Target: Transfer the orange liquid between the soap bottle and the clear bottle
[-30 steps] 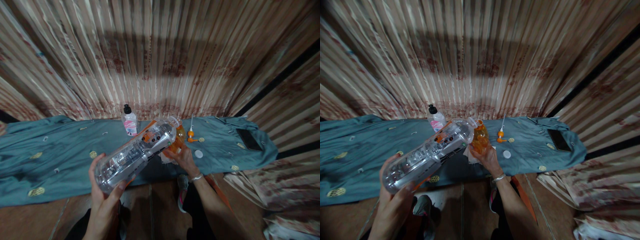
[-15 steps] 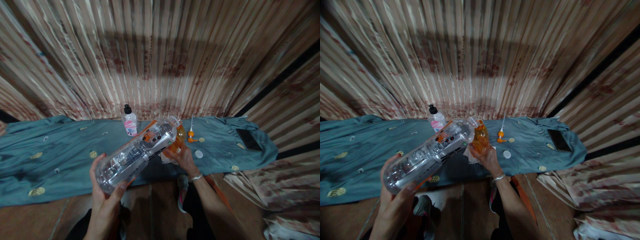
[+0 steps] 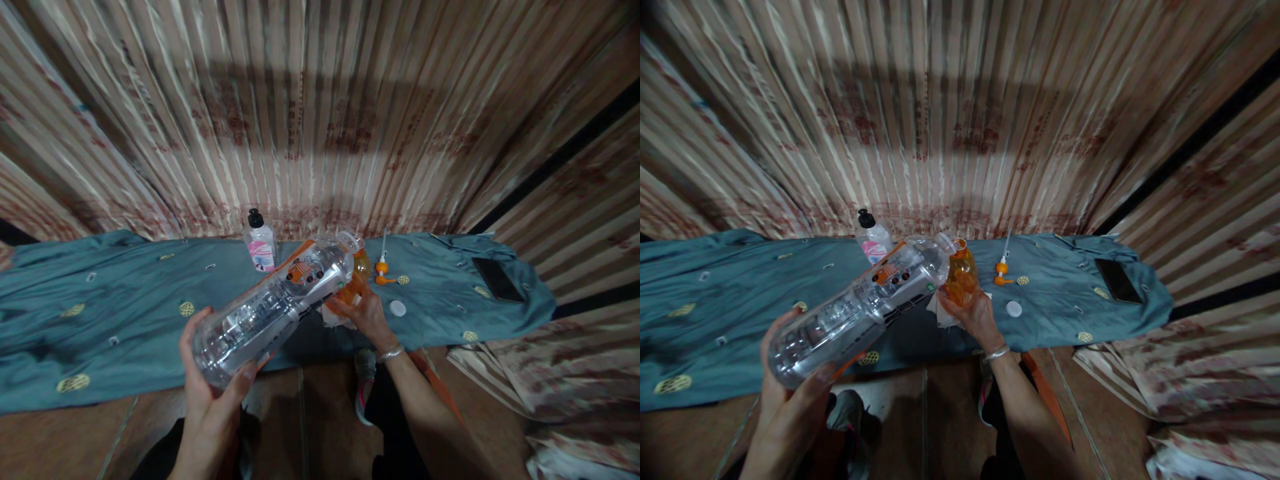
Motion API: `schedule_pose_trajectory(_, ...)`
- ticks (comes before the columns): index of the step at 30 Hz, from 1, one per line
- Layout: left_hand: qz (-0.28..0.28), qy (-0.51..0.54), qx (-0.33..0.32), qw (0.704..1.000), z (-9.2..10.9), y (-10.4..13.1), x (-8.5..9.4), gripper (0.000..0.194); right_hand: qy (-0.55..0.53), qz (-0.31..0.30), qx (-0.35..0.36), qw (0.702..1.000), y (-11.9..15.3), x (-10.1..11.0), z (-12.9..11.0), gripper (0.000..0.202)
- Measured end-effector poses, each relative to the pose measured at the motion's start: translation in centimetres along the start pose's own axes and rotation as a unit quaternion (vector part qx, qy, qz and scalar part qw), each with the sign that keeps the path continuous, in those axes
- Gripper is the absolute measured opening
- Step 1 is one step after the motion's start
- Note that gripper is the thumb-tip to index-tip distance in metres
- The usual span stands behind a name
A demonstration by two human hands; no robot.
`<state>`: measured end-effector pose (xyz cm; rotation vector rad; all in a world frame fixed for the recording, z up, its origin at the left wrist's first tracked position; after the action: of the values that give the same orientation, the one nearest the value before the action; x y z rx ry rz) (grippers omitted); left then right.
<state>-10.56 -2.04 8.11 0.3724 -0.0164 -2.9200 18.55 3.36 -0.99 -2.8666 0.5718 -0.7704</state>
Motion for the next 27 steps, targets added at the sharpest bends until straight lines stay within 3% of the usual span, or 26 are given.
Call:
schedule_pose_trajectory(8, -0.008, -0.052, -0.039, 0.998, -1.2, -0.5, 0.9, 0.106, 0.005, 0.008, 0.001, 1.0, 0.1, 0.1, 0.0, 0.061)
schedule_pose_trajectory(27, -0.008, -0.056, -0.059, 0.997, -1.2, -0.3, 1.0, 0.105, 0.04, 0.021, 0.03, 0.999, -0.2, -0.2, 1.2, 0.049)
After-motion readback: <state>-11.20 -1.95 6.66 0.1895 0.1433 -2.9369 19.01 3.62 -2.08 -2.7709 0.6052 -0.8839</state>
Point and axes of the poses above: each hand's wrist, its own y-axis away from the middle knuckle, its own x-axis out of the back of the hand, z = x × y, the point moved 2 cm from there along -y, towards the middle knuckle, and after that the axes turned 5 degrees about -z, right-handed, at the moved point
